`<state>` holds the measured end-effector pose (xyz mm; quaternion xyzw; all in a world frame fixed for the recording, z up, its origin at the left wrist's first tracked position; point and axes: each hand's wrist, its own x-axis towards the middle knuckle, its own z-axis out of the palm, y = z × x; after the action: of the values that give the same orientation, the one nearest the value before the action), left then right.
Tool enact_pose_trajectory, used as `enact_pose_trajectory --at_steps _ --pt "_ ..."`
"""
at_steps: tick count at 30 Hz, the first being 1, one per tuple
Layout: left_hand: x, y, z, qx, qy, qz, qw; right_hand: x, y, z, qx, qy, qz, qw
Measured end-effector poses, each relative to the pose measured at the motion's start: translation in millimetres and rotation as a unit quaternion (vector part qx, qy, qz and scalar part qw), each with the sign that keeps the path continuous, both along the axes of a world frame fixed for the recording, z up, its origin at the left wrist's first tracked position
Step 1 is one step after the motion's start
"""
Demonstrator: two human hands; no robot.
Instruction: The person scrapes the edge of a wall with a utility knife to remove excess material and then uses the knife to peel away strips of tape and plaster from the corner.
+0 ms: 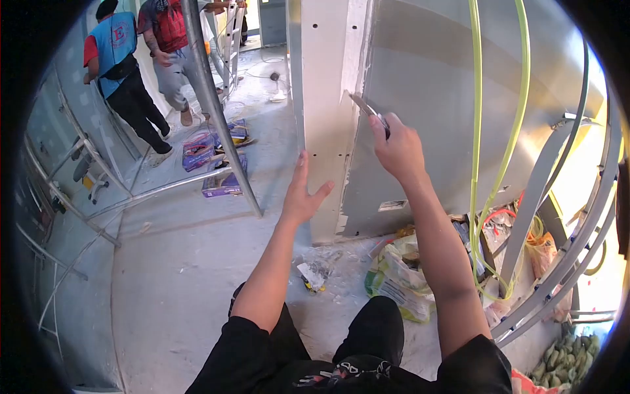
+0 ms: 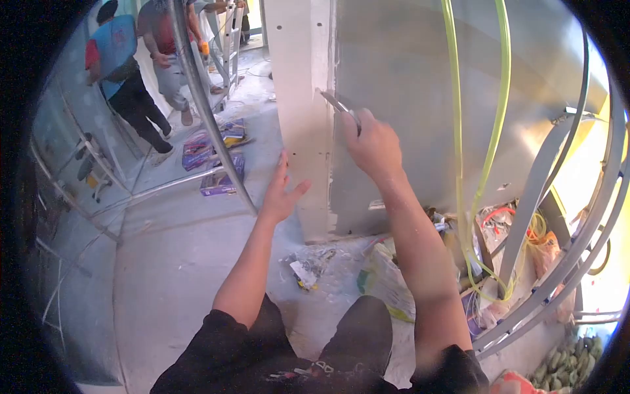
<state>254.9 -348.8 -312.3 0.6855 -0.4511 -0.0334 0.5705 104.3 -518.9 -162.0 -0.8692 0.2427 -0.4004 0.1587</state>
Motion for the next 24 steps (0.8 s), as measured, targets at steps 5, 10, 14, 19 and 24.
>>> enact_pose_trajectory --at_steps 5,10,14,19,24 --pt "-3 0 8 0.011 0.037 -0.017 0.999 7 -7 3 -0.034 0.002 -0.001 0.999" --pt "-1 2 4 0.014 0.025 -0.034 0.999 14 -9 -4 -0.058 -0.007 -0.002 0.998" --pt "0 5 8 0.032 0.069 -0.056 0.996 23 -12 -15 -0.099 -0.036 -0.025 0.994" --pt "-2 4 9 0.002 0.131 -0.075 0.988 30 -11 -24 -0.086 -0.055 -0.011 0.995" --pt "2 4 5 -0.023 0.165 -0.103 0.981 31 -10 -31 -0.084 -0.072 0.002 0.994"
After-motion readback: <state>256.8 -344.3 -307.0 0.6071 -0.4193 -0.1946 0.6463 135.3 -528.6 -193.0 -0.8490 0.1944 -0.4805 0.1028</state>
